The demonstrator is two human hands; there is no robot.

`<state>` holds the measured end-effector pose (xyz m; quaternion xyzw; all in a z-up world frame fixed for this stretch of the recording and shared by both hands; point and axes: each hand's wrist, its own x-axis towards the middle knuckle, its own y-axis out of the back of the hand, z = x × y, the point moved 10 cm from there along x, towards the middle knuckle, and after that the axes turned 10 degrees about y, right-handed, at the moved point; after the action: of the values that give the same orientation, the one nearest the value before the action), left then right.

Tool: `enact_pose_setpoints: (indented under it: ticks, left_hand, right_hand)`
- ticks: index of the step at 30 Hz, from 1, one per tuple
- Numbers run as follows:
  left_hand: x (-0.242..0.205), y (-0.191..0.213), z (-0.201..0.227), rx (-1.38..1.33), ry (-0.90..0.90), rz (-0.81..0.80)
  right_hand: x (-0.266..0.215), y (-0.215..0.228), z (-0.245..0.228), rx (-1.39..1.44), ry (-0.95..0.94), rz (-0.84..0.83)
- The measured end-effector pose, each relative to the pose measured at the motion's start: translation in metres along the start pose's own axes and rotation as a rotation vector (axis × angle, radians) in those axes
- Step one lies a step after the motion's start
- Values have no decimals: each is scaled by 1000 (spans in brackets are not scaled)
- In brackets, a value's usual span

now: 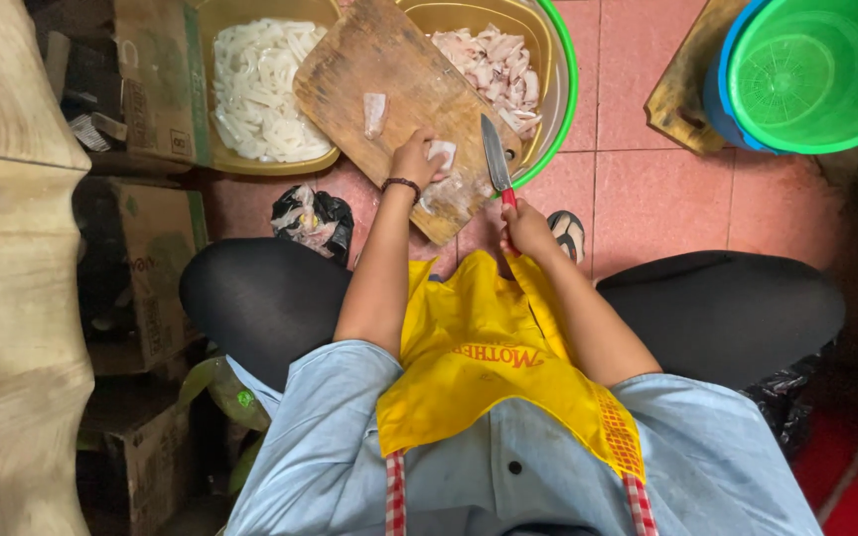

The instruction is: The person is cutting a piece of meat into smaller strips using a knife on a wooden cutting board.

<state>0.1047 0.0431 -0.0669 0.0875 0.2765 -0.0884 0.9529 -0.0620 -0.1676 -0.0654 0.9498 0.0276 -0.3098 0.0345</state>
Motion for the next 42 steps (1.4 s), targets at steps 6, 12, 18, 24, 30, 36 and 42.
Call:
enact_pose_setpoints:
  ticks: [6, 12, 18, 24, 30, 36, 42]
  left_hand:
    - [-19, 28, 38, 664, -582, 475]
    - [-24, 7, 33, 467, -262, 235]
    - [-65, -10, 81, 648, -538, 111]
    - [-49, -34, 50, 800, -544, 235]
    - [-32, -13, 37, 475, -471, 197]
    - [-84, 4, 99, 480, -577, 379]
    - [-42, -5, 44, 238, -300, 222]
  right_hand:
    - [-35, -9, -53, -708, 155, 194]
    - [-23, -35, -32, -903, 239, 131]
    - [-34, -17, -62, -898, 292, 222]
    - [-38, 3, -74, -850, 301, 300]
    - [-34, -9, -67, -858, 312, 241]
    - [-25, -31, -53, -910, 225, 145]
    - [2, -52, -44, -1006, 331, 158]
